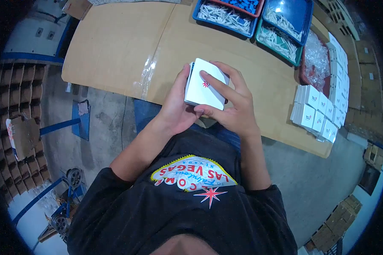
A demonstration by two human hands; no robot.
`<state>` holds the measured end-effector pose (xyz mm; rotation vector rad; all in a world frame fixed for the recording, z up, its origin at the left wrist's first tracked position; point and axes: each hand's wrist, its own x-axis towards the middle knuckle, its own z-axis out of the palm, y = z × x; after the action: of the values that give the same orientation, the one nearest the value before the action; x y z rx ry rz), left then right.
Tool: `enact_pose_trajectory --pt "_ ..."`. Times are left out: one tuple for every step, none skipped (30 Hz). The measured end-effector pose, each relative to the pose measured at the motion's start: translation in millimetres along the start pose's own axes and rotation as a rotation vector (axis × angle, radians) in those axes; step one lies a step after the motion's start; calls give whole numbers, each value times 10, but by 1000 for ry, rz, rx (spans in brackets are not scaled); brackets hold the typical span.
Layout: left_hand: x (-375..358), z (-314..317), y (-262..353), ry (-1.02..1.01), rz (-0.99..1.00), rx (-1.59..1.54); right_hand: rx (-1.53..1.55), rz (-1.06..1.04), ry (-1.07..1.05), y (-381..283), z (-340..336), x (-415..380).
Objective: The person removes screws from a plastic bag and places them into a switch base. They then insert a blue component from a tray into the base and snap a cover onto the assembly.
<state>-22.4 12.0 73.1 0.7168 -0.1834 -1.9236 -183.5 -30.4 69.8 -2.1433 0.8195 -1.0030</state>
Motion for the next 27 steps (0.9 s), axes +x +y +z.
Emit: enact_pose_trajectory --pt "-4 5 3 1 1 -1 1 -1 -1 2 3 0" --pt "-6 9 5 11 2 14 2 -5 -1 6 6 -2" --pt "-8 10 5 22 2 28 4 -9 -1 8 7 -4" --pt "-1 3 -1 22 3 27 4 -9 -2 11 1 -4" --pt "11 -11 -13 21 4 22 -19 -30 -23 16 -9 -4" --pt "19 -23 -20 20 5 18 -41 -50 -45 18 -12 -2" --pt "22 -29 -27 22 5 16 -40 -49 -47 18 -10 -3" --pt "26 -33 -33 12 12 19 -44 -48 -49 18 -9 -4" --pt "28 -35 -36 1 19 22 -48 -47 -51 17 -10 -5" --pt "26 -35 -38 1 19 21 -48 -47 -52 20 -11 -7" --pt "22 -36 -40 1 17 20 -50 -55 -54 24 -9 -10" --pt "18 -36 -41 2 15 19 -53 -64 -55 26 -9 -12" --pt "11 -25 -37 1 15 19 -53 -64 -55 22 -6 -13" --pt "1 -7 -27 11 16 31 -32 -58 -28 16 2 -13" --pt "-8 0 -23 21 17 41 -10 -50 -2 10 8 -17" --pt "-9 -6 -25 22 17 40 -9 -49 -3 12 9 -25" --pt "-6 -15 -25 9 22 39 31 -41 8 19 6 -32" --pt "-3 -21 -26 -3 28 38 72 -33 17 24 5 -37" --pt "-5 -19 -27 -1 28 36 74 -32 15 20 6 -38" --pt "-2 -11 -25 8 28 40 76 -30 22 15 4 -34" --pt "3 -6 -21 14 28 45 77 -28 30 11 0 -28" --pt "11 -8 -22 13 27 45 75 -28 31 6 -8 -26" --pt "20 -16 -26 11 25 42 46 -33 10 2 -13 -24" --pt "23 -22 -28 12 23 39 19 -38 -12 0 -12 -24" --pt "22 -25 -29 13 23 39 20 -37 -12 1 -7 -25" --pt "21 -25 -31 10 27 33 13 -32 -4 2 -3 -24" --pt "21 -26 -32 7 31 27 5 -27 3 3 1 -25"
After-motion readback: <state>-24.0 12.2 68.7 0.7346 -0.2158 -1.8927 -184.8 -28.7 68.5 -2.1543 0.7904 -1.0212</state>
